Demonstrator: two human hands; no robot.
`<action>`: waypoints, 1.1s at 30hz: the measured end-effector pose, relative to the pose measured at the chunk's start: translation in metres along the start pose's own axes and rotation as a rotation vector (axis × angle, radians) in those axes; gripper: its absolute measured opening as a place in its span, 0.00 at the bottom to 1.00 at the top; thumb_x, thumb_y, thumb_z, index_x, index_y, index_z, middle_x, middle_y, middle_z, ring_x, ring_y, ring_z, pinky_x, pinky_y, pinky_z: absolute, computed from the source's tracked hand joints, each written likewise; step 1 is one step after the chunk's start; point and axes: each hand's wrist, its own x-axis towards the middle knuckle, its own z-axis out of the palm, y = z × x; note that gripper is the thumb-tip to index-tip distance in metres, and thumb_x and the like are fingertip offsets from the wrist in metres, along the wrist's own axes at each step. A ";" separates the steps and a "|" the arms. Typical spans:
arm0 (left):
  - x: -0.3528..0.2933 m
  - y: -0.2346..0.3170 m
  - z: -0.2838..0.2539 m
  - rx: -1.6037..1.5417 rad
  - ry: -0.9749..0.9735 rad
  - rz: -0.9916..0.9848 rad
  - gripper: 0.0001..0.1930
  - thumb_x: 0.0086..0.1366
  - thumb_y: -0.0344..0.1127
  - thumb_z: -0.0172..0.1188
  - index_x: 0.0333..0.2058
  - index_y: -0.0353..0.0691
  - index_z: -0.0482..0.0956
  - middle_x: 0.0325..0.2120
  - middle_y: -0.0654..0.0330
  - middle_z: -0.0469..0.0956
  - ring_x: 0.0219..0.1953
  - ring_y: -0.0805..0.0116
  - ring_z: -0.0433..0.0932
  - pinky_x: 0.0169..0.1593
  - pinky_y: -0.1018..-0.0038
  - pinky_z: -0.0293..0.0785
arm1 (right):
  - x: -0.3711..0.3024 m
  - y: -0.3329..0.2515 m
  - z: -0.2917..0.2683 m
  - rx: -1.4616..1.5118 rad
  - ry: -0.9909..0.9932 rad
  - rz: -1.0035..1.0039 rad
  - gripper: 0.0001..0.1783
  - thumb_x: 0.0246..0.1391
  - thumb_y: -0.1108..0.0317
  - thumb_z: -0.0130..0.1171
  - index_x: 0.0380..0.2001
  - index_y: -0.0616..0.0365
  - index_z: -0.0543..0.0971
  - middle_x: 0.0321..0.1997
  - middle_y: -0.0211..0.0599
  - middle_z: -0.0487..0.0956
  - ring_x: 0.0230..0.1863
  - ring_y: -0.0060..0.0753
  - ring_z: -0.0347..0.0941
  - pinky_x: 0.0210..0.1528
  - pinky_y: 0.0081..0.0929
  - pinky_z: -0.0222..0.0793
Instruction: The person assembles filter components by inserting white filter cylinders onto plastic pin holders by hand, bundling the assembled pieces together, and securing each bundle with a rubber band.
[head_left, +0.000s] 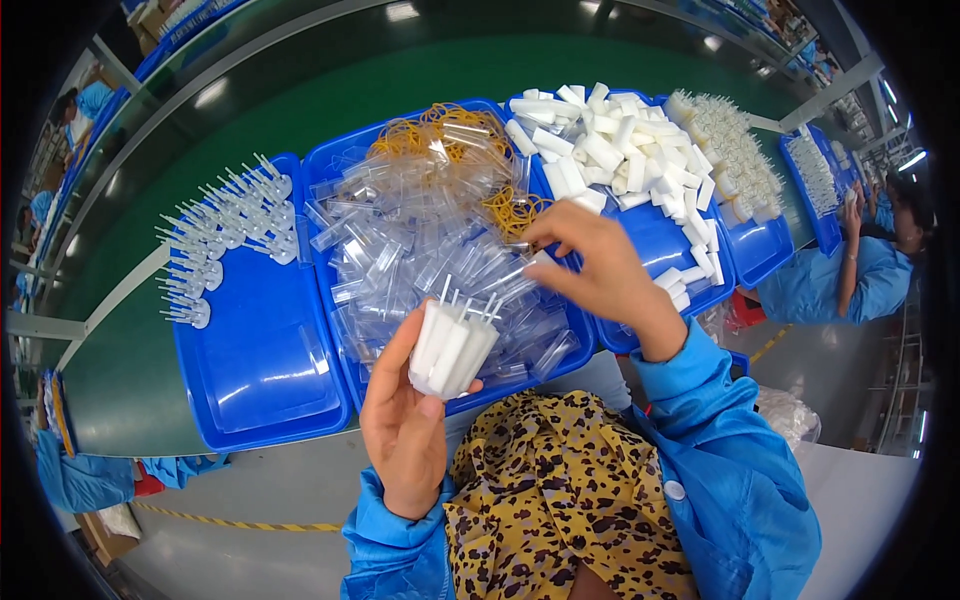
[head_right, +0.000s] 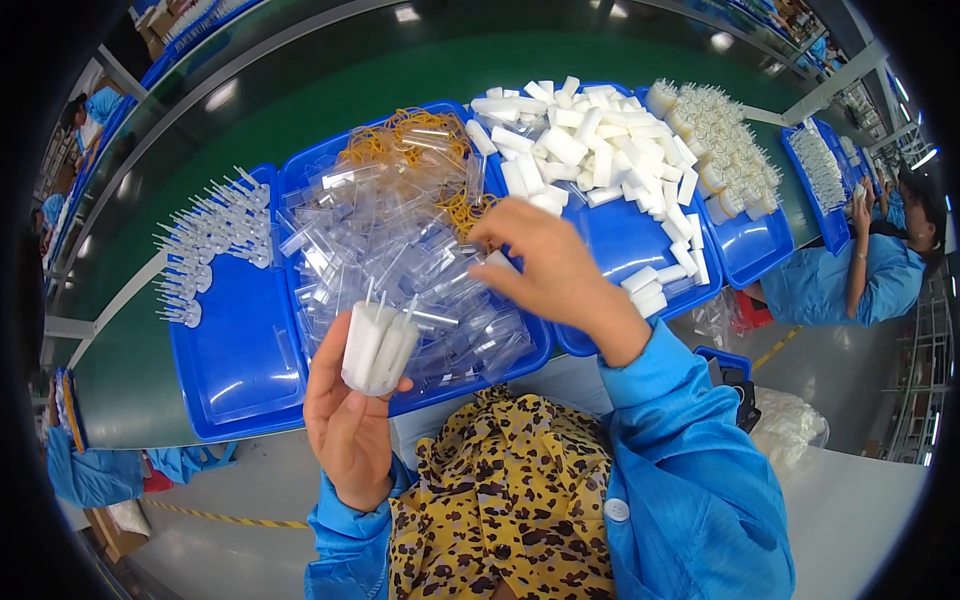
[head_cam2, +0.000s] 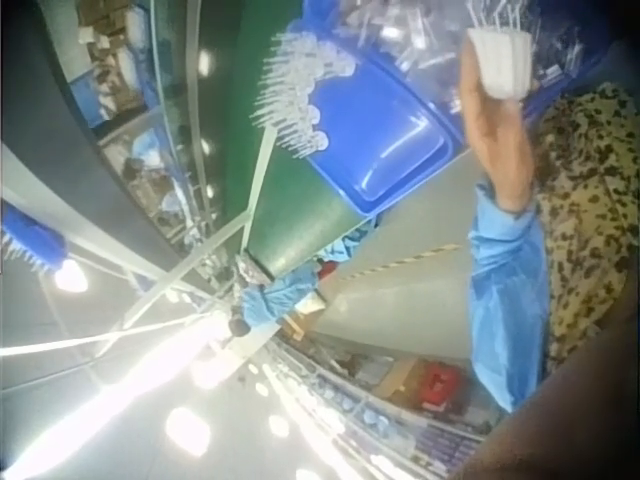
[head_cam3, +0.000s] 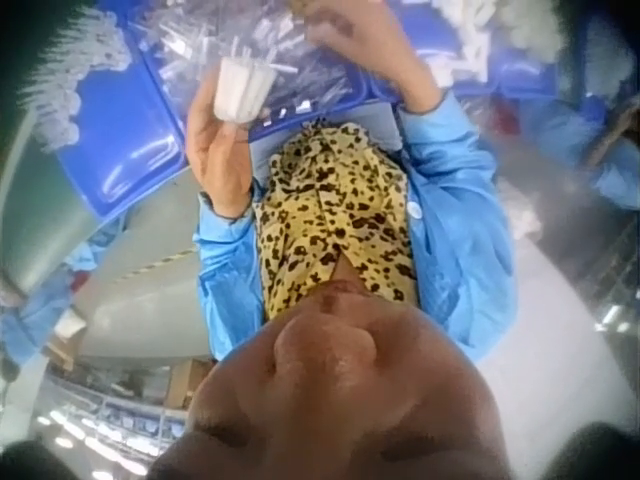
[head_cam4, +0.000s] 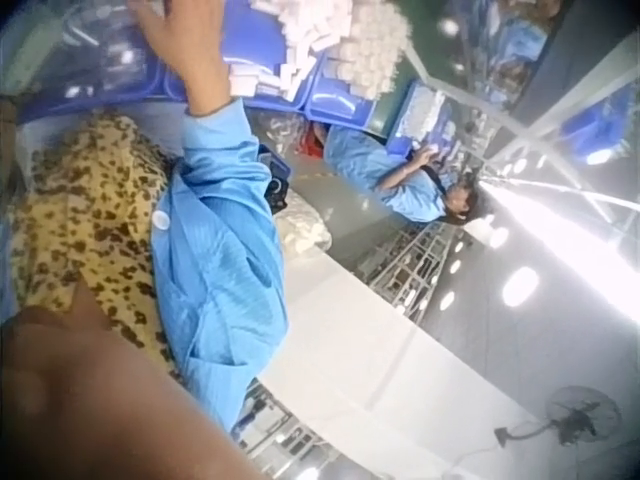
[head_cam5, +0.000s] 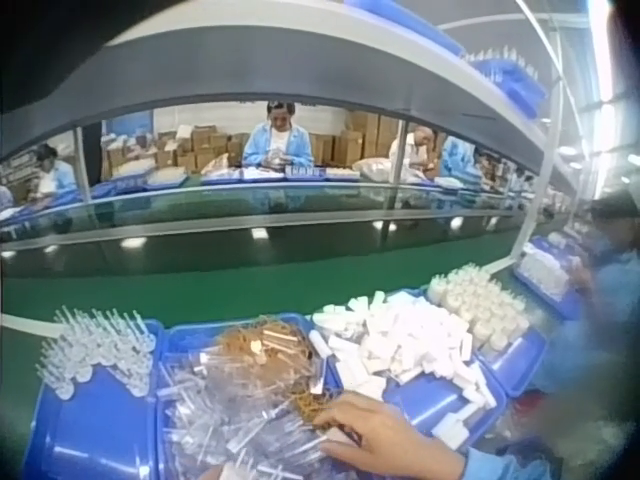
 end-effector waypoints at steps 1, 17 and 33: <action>0.001 -0.003 0.000 -0.019 -0.027 0.014 0.33 0.62 0.35 0.51 0.64 0.34 0.54 0.63 0.45 0.58 0.59 0.51 0.68 0.47 0.68 0.77 | -0.003 0.005 0.007 -0.077 -0.001 -0.131 0.13 0.44 0.72 0.67 0.36 0.60 0.78 0.33 0.35 0.76 0.34 0.32 0.74 0.35 0.24 0.70; 0.006 -0.019 0.008 0.504 0.010 0.413 0.15 0.57 0.26 0.64 0.45 0.34 0.77 0.53 0.47 0.66 0.55 0.55 0.69 0.55 0.65 0.69 | -0.028 0.024 -0.017 1.658 -0.070 0.256 0.11 0.57 0.74 0.55 0.43 0.62 0.72 0.44 0.37 0.73 0.39 0.21 0.71 0.40 0.14 0.69; 0.012 -0.021 0.022 0.364 -0.058 0.325 0.15 0.61 0.23 0.60 0.48 0.31 0.76 0.55 0.52 0.61 0.52 0.59 0.73 0.49 0.71 0.76 | -0.046 -0.045 -0.016 0.667 -0.104 0.201 0.14 0.55 0.74 0.58 0.46 0.59 0.77 0.27 0.25 0.72 0.27 0.11 0.64 0.26 0.14 0.56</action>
